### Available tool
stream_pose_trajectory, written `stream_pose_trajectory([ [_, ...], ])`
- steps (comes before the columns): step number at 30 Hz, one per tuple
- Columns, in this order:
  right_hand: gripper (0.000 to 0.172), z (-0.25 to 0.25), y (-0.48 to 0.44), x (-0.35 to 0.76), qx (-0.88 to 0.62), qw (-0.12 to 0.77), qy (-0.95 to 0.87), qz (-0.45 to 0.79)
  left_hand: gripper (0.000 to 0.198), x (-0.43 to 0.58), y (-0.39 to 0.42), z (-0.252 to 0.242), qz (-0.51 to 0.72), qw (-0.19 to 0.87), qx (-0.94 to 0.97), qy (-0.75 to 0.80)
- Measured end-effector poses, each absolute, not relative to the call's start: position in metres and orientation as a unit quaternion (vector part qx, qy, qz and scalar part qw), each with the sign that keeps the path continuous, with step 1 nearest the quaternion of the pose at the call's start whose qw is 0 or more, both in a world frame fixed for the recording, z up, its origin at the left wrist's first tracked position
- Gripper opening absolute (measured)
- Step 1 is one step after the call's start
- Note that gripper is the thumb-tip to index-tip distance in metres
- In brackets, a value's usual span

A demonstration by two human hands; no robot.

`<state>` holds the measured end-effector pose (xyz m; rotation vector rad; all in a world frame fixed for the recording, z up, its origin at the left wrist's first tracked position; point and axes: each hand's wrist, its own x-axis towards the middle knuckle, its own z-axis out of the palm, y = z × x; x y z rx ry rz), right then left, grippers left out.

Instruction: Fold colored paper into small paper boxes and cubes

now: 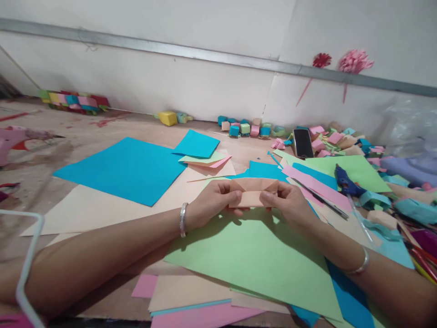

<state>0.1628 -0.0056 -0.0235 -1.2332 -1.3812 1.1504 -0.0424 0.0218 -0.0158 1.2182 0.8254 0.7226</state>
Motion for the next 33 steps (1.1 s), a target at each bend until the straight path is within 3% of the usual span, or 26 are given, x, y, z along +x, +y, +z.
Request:
stream_pose_trajectory([
  [4, 0.018, -0.025, -0.004, 0.163, -0.503, 0.48, -0.515, 0.501, 0.011, -0.04, 0.024, -0.017, 0.344, 0.684, 0.527, 0.368],
  [12, 0.016, -0.031, 0.002, 0.167, -0.465, 0.501, -0.455, 0.571, 0.028, -0.042, 0.028, -0.022, 0.356, 0.695, 0.517, 0.352],
  [20, 0.014, -0.034, 0.007, 0.173, -0.483, 0.492, -0.417, 0.592, 0.023, -0.047, 0.029, -0.013, 0.353, 0.67, 0.57, 0.32],
  [22, 0.015, -0.035, 0.008, 0.173, -0.482, 0.493, -0.407, 0.599, 0.022, -0.05, 0.031, -0.013, 0.358, 0.604, 0.645, 0.302],
  [26, 0.014, -0.036, 0.008, 0.173, -0.476, 0.48, -0.398, 0.62, 0.026, -0.052, 0.035, -0.019, 0.383, 0.309, 0.822, 0.287],
  [28, 0.013, -0.035, 0.008, 0.172, -0.472, 0.462, -0.41, 0.629, 0.018, -0.053, 0.036, -0.023, 0.398, 0.202, 0.851, 0.276],
  [33, 0.02, -0.026, 0.002, 0.17, -0.479, 0.422, -0.515, 0.573, 0.015, -0.054, 0.04, -0.027, 0.4, 0.127, 0.854, 0.308],
])
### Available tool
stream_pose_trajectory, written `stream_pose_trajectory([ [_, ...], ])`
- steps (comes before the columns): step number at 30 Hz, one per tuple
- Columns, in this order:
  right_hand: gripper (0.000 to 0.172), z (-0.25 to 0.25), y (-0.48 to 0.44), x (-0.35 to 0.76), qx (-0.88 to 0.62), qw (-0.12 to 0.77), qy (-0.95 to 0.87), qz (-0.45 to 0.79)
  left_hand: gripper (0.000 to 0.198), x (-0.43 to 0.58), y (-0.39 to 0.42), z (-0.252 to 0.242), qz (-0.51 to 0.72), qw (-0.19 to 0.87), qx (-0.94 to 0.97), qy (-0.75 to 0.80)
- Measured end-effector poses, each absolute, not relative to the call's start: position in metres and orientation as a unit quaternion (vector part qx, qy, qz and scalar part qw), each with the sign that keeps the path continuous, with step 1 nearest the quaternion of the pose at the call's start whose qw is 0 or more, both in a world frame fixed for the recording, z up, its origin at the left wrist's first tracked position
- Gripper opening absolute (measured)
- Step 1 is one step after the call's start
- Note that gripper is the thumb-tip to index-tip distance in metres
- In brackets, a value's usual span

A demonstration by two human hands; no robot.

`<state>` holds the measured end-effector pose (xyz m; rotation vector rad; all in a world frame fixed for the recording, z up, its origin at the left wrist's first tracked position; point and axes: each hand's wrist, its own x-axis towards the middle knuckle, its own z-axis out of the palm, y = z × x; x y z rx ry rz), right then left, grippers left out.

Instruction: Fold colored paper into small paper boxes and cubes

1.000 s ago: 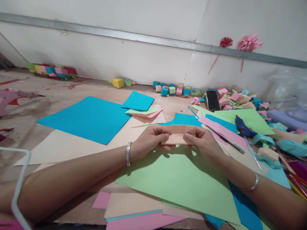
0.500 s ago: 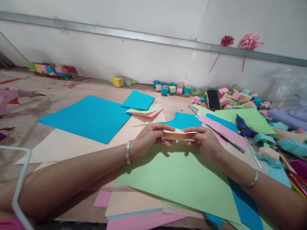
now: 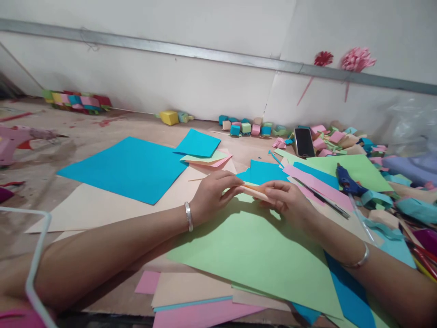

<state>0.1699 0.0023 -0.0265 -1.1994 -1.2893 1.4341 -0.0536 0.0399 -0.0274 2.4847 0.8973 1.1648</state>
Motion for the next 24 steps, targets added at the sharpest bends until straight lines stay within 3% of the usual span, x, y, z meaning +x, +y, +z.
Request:
stream_pose_trajectory([
  [3, 0.024, -0.023, -0.001, 0.169, -0.518, 0.399, -0.648, 0.391, 0.017, -0.054, 0.041, -0.026, 0.387, 0.136, 0.847, 0.338],
  [7, 0.016, -0.029, -0.002, 0.17, -0.489, 0.378, -0.77, 0.157, 0.018, -0.054, 0.039, -0.025, 0.388, 0.143, 0.846, 0.337],
  [13, 0.025, -0.042, 0.001, 0.173, -0.47, 0.309, -0.827, -0.011, 0.018, -0.053, 0.039, -0.025, 0.389, 0.166, 0.831, 0.361],
  [19, 0.026, -0.042, -0.001, 0.17, -0.473, 0.3, -0.829, 0.005, 0.014, -0.051, 0.04, -0.02, 0.456, 0.26, 0.751, 0.4],
  [24, 0.02, -0.033, -0.01, 0.162, -0.497, 0.365, -0.764, 0.191, 0.034, -0.047, 0.032, -0.018, 0.454, 0.54, 0.636, 0.312],
])
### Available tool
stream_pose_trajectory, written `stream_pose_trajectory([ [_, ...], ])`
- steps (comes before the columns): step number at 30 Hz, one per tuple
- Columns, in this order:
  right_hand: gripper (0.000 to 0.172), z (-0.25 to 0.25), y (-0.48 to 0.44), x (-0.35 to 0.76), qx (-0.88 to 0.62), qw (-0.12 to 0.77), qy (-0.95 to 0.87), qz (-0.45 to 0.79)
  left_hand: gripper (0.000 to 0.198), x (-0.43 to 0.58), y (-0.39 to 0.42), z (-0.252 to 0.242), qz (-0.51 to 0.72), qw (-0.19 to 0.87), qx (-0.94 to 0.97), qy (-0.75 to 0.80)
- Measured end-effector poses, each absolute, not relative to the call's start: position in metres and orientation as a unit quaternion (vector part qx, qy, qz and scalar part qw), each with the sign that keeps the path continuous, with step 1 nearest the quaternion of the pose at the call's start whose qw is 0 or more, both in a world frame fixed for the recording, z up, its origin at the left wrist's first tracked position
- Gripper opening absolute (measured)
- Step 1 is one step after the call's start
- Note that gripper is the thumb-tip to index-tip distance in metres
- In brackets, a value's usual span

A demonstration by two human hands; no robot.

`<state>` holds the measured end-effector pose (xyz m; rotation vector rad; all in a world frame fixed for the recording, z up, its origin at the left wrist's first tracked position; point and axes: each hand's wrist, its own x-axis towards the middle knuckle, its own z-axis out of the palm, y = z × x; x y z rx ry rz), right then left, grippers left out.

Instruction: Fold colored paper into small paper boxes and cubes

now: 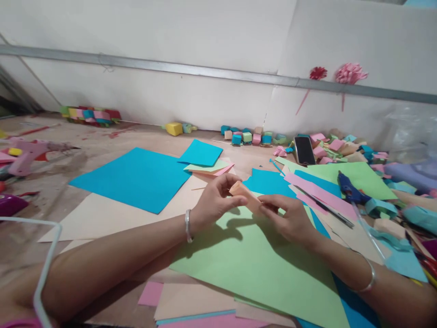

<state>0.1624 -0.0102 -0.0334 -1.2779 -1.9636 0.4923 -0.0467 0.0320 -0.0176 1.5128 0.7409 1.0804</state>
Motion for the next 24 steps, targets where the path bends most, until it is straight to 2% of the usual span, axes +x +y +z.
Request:
stream_pose_trajectory([
  [2, 0.018, -0.031, -0.014, 0.159, -0.501, 0.377, -0.732, 0.266, 0.044, -0.045, 0.027, -0.018, 0.404, 0.613, 0.615, 0.287],
  [4, 0.016, -0.031, -0.016, 0.156, -0.499, 0.373, -0.725, 0.296, 0.03, -0.044, 0.022, -0.018, 0.361, 0.607, 0.654, 0.272],
  [6, 0.015, -0.033, -0.016, 0.154, -0.498, 0.36, -0.734, 0.29, 0.019, -0.044, 0.018, -0.018, 0.352, 0.541, 0.718, 0.263],
  [9, 0.011, -0.035, -0.016, 0.153, -0.477, 0.345, -0.769, 0.248, 0.018, -0.045, 0.015, -0.02, 0.374, 0.409, 0.789, 0.264],
  [14, 0.012, -0.028, -0.021, 0.157, -0.441, 0.442, -0.776, 0.09, 0.018, -0.05, 0.014, -0.025, 0.388, 0.247, 0.847, 0.268],
  [19, 0.022, -0.018, -0.033, 0.153, -0.376, 0.466, -0.8, 0.034, 0.023, -0.051, 0.016, -0.029, 0.352, 0.197, 0.876, 0.263],
  [24, 0.02, -0.016, -0.038, 0.146, -0.357, 0.464, -0.809, 0.038, 0.027, -0.052, 0.016, -0.032, 0.328, 0.21, 0.886, 0.25],
])
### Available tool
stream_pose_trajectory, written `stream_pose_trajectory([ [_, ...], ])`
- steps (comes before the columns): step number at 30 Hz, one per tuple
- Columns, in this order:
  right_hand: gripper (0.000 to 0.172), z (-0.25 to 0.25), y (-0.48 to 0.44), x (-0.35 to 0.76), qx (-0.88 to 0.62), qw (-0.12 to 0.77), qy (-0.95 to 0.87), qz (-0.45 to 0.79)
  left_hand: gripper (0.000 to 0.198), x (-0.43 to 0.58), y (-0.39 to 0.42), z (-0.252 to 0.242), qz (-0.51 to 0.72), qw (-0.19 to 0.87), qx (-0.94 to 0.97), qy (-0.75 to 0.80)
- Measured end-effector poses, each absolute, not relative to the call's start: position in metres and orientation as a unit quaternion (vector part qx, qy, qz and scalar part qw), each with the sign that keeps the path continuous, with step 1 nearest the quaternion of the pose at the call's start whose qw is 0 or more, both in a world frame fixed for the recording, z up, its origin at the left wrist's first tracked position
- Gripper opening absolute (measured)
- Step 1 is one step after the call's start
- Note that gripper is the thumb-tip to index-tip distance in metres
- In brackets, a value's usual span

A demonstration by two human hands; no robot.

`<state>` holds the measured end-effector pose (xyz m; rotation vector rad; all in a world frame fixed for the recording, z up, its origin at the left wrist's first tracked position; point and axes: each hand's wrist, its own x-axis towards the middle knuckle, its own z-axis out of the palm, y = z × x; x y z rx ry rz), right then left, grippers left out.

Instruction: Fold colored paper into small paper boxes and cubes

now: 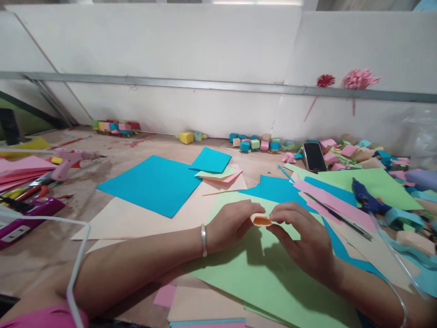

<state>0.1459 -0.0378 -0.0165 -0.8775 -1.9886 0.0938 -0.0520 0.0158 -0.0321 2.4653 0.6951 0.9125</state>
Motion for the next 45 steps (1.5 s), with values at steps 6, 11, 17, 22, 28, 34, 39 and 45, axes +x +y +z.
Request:
stream_pose_trajectory([
  [6, 0.02, -0.014, -0.038, 0.145, -0.302, 0.475, -0.827, 0.012, 0.025, -0.051, 0.017, -0.033, 0.328, 0.251, 0.878, 0.242],
  [11, 0.024, -0.016, -0.038, 0.145, -0.304, 0.47, -0.828, 0.027, 0.023, -0.049, 0.02, -0.032, 0.322, 0.27, 0.882, 0.215],
  [17, 0.029, -0.016, -0.04, 0.142, -0.344, 0.453, -0.822, -0.012, 0.019, -0.047, 0.018, -0.032, 0.379, 0.207, 0.885, 0.172],
  [22, 0.018, -0.013, -0.041, 0.138, -0.319, 0.473, -0.821, 0.012, 0.018, -0.043, 0.013, -0.028, 0.387, 0.162, 0.892, 0.169],
  [28, 0.015, -0.011, -0.043, 0.139, -0.302, 0.48, -0.823, 0.027, 0.013, -0.043, 0.013, -0.029, 0.358, 0.193, 0.903, 0.138],
  [34, 0.018, -0.009, -0.046, 0.137, -0.269, 0.501, -0.821, 0.057, 0.014, -0.045, 0.015, -0.034, 0.332, 0.216, 0.913, 0.103],
  [39, 0.037, -0.012, -0.048, 0.14, -0.233, 0.5, -0.827, 0.108, 0.014, -0.046, 0.01, -0.033, 0.337, 0.23, 0.906, 0.116],
  [45, 0.034, -0.017, -0.045, 0.142, -0.269, 0.498, -0.816, 0.113, 0.016, -0.045, 0.003, -0.028, 0.33, 0.254, 0.898, 0.142],
])
